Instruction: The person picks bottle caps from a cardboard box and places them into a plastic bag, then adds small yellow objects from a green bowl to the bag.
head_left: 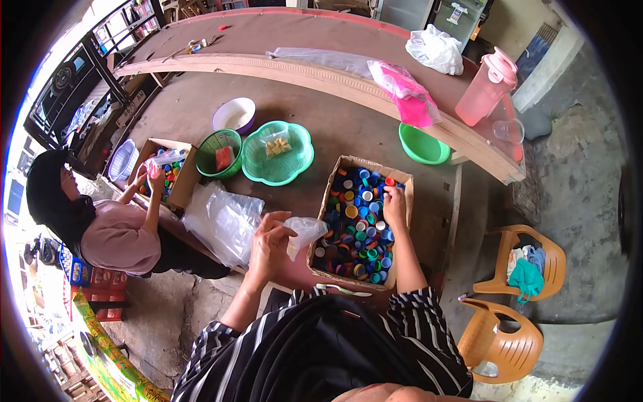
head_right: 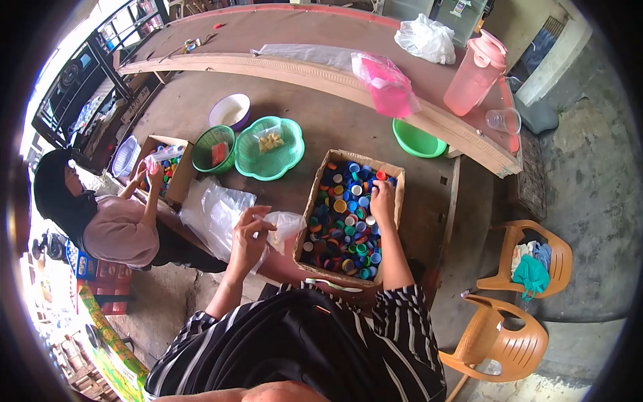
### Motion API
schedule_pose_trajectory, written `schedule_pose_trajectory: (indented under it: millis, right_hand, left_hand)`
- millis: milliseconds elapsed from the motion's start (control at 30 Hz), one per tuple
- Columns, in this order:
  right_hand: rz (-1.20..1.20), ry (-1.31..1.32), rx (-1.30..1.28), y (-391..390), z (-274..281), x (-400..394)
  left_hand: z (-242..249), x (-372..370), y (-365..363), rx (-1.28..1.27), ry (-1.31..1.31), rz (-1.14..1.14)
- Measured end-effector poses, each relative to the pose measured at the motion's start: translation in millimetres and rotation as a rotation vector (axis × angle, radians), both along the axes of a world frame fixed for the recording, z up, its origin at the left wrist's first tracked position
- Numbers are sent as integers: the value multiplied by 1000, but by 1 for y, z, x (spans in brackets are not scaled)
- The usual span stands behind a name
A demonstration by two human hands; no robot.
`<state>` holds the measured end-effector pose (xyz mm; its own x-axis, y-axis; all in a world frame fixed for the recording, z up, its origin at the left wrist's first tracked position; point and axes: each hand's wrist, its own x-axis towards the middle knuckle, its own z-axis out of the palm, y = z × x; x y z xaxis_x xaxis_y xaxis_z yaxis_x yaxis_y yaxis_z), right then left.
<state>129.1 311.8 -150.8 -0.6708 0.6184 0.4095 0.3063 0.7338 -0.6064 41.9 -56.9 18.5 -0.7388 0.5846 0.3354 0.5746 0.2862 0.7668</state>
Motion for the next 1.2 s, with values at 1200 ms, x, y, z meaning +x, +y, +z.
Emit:
schedule_pose_trajectory:
  millis: [1200]
  right_hand:
    - [-16,-388,285,11,10,-13]
  left_hand:
    - [-6,23,2,-101,-94,56]
